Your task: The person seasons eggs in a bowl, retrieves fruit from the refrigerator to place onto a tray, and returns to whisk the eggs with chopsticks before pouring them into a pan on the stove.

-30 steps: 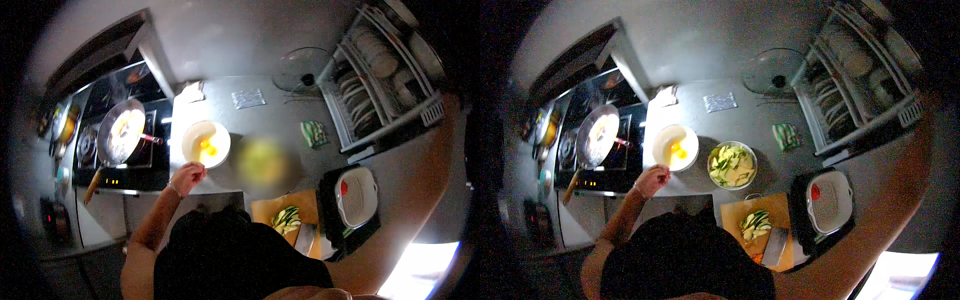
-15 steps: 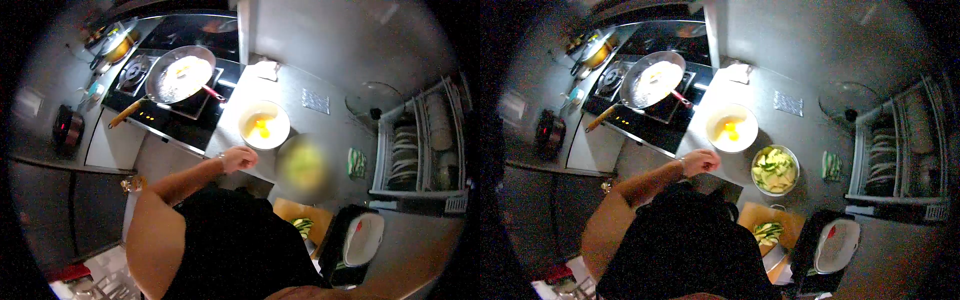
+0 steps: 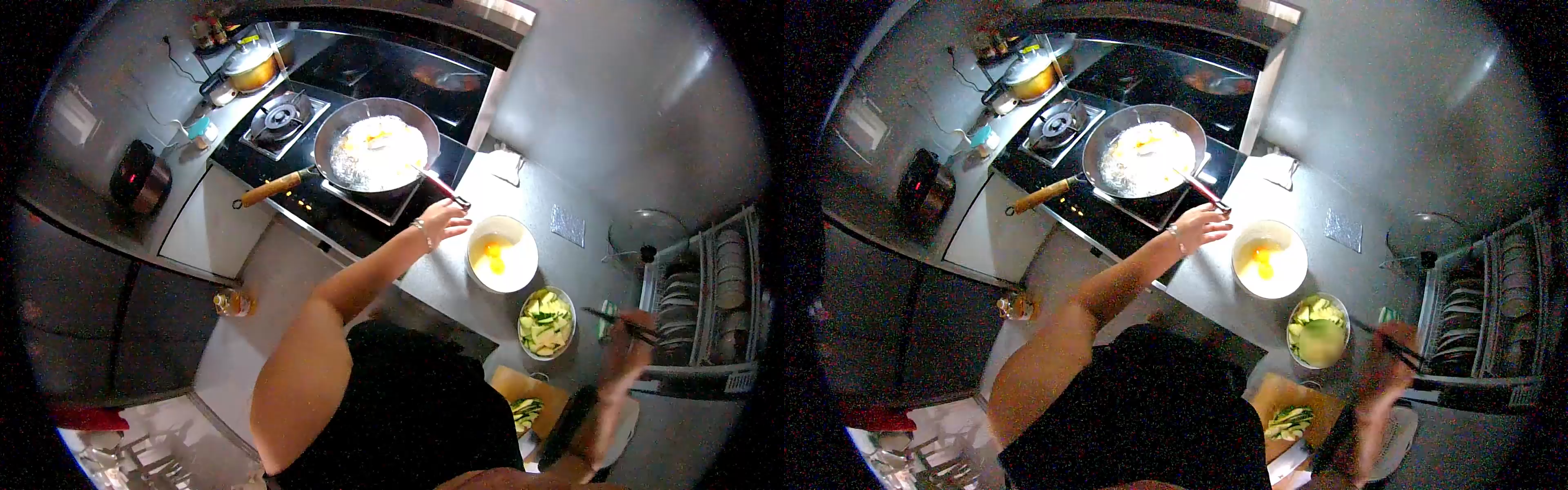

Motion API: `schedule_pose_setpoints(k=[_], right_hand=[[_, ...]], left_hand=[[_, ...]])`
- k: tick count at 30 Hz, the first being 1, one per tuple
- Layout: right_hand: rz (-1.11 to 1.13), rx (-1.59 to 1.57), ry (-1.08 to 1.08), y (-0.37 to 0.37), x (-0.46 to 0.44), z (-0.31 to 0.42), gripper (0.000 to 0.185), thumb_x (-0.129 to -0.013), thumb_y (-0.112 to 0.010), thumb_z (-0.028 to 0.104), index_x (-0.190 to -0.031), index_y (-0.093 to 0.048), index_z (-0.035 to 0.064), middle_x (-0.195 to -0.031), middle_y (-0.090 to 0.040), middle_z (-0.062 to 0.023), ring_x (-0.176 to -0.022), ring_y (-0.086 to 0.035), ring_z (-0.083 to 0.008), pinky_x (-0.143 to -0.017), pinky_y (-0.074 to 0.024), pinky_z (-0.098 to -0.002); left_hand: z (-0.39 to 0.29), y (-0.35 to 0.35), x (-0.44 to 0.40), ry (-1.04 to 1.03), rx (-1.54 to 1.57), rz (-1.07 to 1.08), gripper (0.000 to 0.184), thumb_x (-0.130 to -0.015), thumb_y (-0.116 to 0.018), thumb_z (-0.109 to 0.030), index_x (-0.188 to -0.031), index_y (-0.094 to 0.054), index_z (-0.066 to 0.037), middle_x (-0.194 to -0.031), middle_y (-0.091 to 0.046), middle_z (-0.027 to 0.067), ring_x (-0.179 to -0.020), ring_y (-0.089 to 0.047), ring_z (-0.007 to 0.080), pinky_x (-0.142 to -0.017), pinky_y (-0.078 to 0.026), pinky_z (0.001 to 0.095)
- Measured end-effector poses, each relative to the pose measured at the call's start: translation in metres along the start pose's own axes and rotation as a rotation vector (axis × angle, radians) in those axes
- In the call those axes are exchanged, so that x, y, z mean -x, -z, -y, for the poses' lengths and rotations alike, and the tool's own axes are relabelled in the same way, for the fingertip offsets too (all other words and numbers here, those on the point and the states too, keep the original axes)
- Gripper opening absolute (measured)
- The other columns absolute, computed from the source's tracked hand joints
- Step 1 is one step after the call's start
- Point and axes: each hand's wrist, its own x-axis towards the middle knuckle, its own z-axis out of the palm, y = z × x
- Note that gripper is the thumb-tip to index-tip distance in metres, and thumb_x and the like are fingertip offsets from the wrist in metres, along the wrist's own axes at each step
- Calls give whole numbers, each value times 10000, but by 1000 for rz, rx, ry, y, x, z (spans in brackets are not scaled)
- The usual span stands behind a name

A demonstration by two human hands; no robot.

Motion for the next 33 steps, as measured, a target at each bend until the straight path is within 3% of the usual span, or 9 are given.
schedule_pose_setpoints(k=[3, 5, 9, 14, 19, 22, 25, 26, 33], right_hand=[[32, -390, -347, -75, 17, 29, 86, -878, -529, 64, -948, -535, 16, -864, -537, -27, -723, -506, -99, -627, -425, -224], [88, -552, -511, -110, 21, 45, 88, -858, -525, 37, -937, -528, -1, -859, -570, -69, -719, -552, -115, -612, -479, -247], [266, -585, -493, -149, 26, 58, 137, -859, -561, 108, -902, -530, -19, -742, -574, -73, -615, -567, -131, -539, -477, -260], [462, -541, -424, -167, 14, 89, 150, -848, -581, 113, -933, -541, -4, -803, -607, -96, -686, -595, -165, -609, -475, -278], [286, -350, -483, -172, 51, 65, 352, -807, -623, 129, -1127, -513, 32, -909, -568, -102, -819, -562, -195, -707, -472, -308], [102, -556, -237, -175, 77, 89, 448, -754, -664, 168, -1142, -504, 12, -989, -510, -122, -927, -489, -225, -698, -455, -316], [-1, -430, -196, -171, 85, 87, 292, -789, -604, 119, -1050, -542, 4, -935, -518, -120, -853, -493, -218, -644, -427, -302], [-113, -441, -285, -178, 85, 89, 110, -815, -550, 76, -884, -572, -7, -821, -533, -104, -748, -499, -199, -603, -399, -291], [-163, -458, -370, -190, 88, 64, 146, -839, -512, 51, -717, -564, -10, -671, -521, -81, -623, -492, -180, -587, -393, -285]], left_hand=[[0, -9, -10, 24, -75, 117, 596, -846, -541, -100, -1374, -265, -79, -1097, -570, 108, -894, -611, 209, -756, -521, 341], [7, -4, -4, 73, -295, 461, 480, -866, -529, -155, -1318, -389, -82, -1139, -563, 68, -896, -579, 123, -762, -473, 264], [19, -19, 70, -145, -965, 978, 340, -812, -627, -290, -1049, -600, -48, -909, -622, 36, -784, -557, 117, -691, -462, 270], [14, -25, 111, -108, -966, 834, 297, -838, -608, -297, -839, -626, -1, -655, -608, 34, -564, -558, 124, -533, -448, 266], [21, -15, 110, 213, -121, 665, 248, -893, -546, -243, -889, -606, -2, -763, -598, 42, -640, -550, 92, -582, -458, 199], [43, -14, 93, 394, 284, 599, 253, -898, -536, -236, -942, -565, 12, -783, -585, 47, -612, -530, 72, -533, -468, 185], [72, -21, 93, 445, 109, 599, 268, -899, -531, -272, -875, -590, -11, -702, -590, 45, -607, -550, 87, -490, -446, 184], [77, -24, 93, 508, 149, 657, 284, -896, -534, -289, -847, -597, -17, -665, -588, 44, -610, -558, 98, -490, -435, 180], [81, -33, 79, 527, 0, 555, 331, -903, -509, -335, -820, -572, -21, -711, -588, 50, -601, -546, 123, -521, -447, 218]])
